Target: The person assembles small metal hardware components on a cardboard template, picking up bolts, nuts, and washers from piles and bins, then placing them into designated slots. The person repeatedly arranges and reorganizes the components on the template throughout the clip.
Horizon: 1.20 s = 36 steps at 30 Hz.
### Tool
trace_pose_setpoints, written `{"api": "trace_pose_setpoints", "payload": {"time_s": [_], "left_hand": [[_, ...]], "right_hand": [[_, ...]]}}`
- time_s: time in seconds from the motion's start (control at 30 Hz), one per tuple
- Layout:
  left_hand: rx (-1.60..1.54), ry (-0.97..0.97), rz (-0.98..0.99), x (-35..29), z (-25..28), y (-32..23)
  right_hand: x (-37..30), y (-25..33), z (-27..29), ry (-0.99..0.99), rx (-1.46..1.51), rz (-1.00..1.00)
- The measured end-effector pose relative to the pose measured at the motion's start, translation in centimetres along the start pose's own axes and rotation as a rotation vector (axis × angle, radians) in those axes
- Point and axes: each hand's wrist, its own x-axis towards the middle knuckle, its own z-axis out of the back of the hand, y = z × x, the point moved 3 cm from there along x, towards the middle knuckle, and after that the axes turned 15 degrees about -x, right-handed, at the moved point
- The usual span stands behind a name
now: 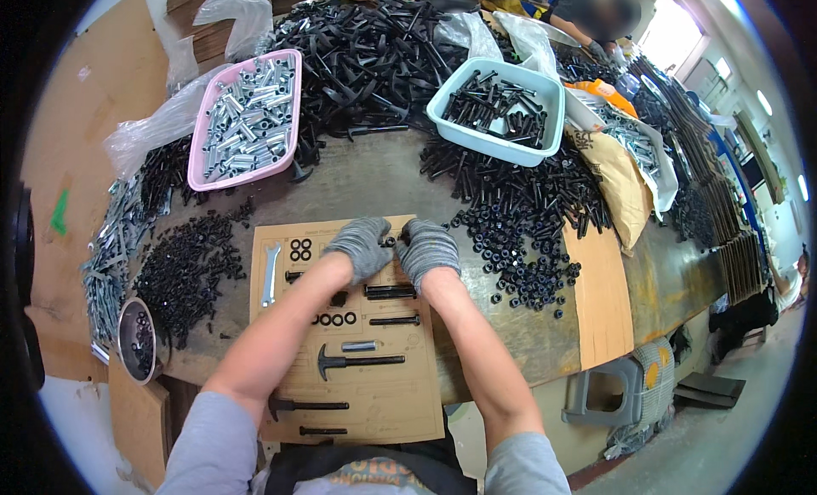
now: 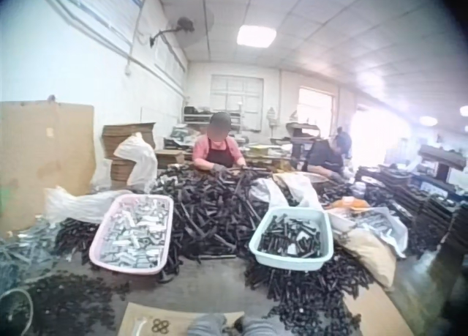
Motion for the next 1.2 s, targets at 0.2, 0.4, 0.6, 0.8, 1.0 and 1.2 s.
{"api": "trace_pose_setpoints", "payload": {"time_s": [0.2, 0.4, 0.6, 0.8, 1.0, 1.2], "left_hand": [[0.009, 0.205, -0.183, -0.2, 1.7, 0.4], [-0.077, 0.079, -0.113, 0.0, 1.1, 0.4], [-0.082, 0.155, -0.177, 0.1, 1.5, 0.8], [-0.074, 0.108, -0.087, -0.5, 1.2, 1.1], [-0.080, 0.054, -0.063, -0.3, 0.8, 0.4], [-0.142, 0.043, -0.031, -1.3, 1.8, 0.2]], "right_hand": [[-0.2, 0.1, 1.7, 0.143, -0.068, 0.170], [-0.1, -1.5, 0.6, 0.076, 0.047, 0.215], [0.0, -1.1, 1.3, 0.147, 0.107, 0.188], [0.2, -1.5, 0.2, 0.074, 0.131, 0.251], [0.1, -2.4, 0.0, 0.134, 0.220, 0.184], [-3.5, -2.5, 3.0, -0.107, 0.188, 0.162]]}}
